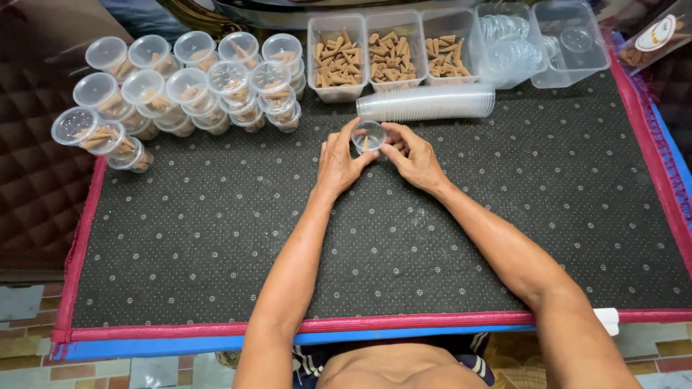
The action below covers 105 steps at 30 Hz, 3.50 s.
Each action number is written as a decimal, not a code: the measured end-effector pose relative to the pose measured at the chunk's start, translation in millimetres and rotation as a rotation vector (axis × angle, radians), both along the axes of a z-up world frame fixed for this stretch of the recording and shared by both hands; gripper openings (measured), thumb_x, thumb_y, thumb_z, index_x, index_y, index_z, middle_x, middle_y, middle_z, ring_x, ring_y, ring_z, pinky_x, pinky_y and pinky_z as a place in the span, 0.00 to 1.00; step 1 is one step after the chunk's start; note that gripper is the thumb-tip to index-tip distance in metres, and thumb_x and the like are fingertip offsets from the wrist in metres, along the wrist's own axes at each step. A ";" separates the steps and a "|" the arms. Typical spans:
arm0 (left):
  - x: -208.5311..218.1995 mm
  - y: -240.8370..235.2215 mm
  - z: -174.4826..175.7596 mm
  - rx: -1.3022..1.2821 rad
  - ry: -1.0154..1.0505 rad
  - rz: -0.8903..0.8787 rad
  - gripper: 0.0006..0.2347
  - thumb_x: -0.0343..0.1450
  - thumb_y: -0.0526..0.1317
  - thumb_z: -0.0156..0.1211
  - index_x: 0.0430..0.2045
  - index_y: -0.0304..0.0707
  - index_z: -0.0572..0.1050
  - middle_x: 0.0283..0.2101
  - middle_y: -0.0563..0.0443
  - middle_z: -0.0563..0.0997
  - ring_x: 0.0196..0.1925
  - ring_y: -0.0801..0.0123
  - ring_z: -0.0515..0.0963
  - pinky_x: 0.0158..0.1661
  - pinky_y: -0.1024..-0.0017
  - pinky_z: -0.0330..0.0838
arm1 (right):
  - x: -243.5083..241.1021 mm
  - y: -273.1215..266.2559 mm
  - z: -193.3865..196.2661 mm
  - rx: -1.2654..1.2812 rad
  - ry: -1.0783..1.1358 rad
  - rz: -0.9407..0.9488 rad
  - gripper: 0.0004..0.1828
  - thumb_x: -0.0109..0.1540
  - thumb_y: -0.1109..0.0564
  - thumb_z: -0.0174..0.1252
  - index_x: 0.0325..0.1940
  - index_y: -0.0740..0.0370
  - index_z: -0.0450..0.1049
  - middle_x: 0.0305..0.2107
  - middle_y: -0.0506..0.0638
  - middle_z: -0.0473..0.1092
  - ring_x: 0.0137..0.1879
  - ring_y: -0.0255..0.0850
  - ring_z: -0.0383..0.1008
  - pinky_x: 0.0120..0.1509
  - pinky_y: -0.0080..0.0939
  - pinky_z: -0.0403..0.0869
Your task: The person is manually packing incense cones into small clear plastic cups and then stacking the filled cups on a workspace.
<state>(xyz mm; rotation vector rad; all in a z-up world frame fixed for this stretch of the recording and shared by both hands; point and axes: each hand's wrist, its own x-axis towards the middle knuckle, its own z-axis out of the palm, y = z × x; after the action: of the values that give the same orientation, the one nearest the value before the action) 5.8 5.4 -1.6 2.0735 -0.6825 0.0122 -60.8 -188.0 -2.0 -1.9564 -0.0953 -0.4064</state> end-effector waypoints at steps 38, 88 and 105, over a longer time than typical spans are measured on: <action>22.3 9.3 -29.9 0.089 -0.124 0.183 0.36 0.62 0.48 0.76 0.65 0.51 0.63 0.56 0.58 0.82 0.52 0.58 0.73 0.47 0.64 0.59 | 177.7 -41.3 94.0 -0.494 0.619 0.092 0.12 0.63 0.70 0.51 0.45 0.58 0.72 0.45 0.54 0.71 0.48 0.44 0.72 0.55 0.43 0.76; 8.9 27.6 0.7 0.046 0.080 0.014 0.39 0.61 0.47 0.76 0.69 0.50 0.62 0.58 0.60 0.81 0.65 0.65 0.71 0.63 0.64 0.56 | 9.8 28.4 5.5 -0.072 0.047 0.001 0.15 0.66 0.58 0.63 0.57 0.54 0.76 0.36 0.52 0.79 0.36 0.36 0.78 0.34 0.31 0.72; 13.3 25.7 -10.2 0.026 0.056 0.065 0.34 0.61 0.50 0.77 0.63 0.55 0.68 0.54 0.64 0.83 0.61 0.67 0.74 0.59 0.65 0.58 | 47.2 -11.5 50.9 -0.374 -0.140 -0.102 0.10 0.68 0.63 0.60 0.54 0.63 0.78 0.37 0.62 0.78 0.40 0.56 0.79 0.42 0.51 0.75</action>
<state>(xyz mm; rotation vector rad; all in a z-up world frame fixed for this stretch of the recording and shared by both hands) 19.1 31.1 -11.8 2.1121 -0.5843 -0.0175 -13.6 -199.5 48.9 -2.3046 -0.1724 -0.6290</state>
